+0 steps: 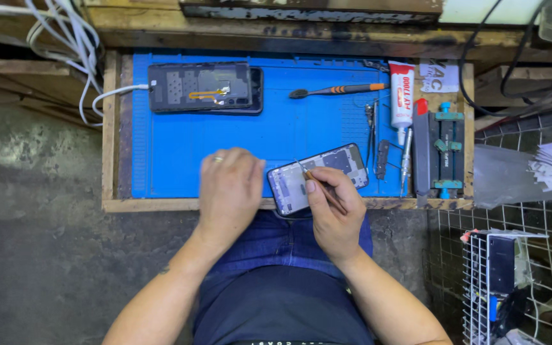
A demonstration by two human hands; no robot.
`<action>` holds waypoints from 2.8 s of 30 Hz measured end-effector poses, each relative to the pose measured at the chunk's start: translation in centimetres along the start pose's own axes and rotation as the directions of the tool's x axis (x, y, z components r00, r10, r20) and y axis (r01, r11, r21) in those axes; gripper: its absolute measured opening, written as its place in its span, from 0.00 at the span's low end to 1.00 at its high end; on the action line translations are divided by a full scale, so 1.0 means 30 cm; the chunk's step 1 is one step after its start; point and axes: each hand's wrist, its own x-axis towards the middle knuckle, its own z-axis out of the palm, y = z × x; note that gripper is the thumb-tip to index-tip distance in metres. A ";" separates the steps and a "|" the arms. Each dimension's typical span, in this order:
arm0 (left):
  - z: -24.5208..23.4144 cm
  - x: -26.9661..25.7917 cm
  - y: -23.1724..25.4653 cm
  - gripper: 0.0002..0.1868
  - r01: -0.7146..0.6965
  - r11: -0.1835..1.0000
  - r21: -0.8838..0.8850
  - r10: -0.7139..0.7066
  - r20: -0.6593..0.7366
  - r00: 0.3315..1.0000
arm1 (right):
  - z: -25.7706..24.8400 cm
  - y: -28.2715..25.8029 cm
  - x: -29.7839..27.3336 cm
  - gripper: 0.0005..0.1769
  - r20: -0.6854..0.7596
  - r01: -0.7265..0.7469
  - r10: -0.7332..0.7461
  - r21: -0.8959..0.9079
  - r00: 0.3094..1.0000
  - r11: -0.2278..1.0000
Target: The person works on a disassembled smartphone placed on a blue mat. They use a small tool to scrape adhesive from the phone's frame and then use a brush to clean the surface. The person also briefly handles a rubber band and a small plastic bag.
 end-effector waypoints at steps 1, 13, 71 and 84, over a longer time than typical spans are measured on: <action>-0.008 0.009 -0.005 0.07 0.026 1.000 -0.001 -0.026 -0.011 1.000 | -0.002 0.000 0.002 0.08 0.005 0.000 0.000 0.013 1.000 1.000; -0.049 0.047 -0.004 0.05 -0.262 0.934 -0.244 0.312 0.193 0.930 | -0.026 -0.030 0.012 0.06 0.175 0.065 -0.054 -0.057 0.983 0.996; -0.068 0.061 -0.055 0.48 -0.240 0.959 -0.150 0.282 0.438 0.854 | -0.267 -0.071 0.114 0.19 0.260 0.409 -0.367 -0.809 0.893 0.421; -0.054 0.031 -0.107 0.30 -0.260 0.950 -0.176 0.264 0.004 0.964 | -0.276 -0.055 0.107 0.22 0.264 0.443 -0.433 -0.806 0.862 0.392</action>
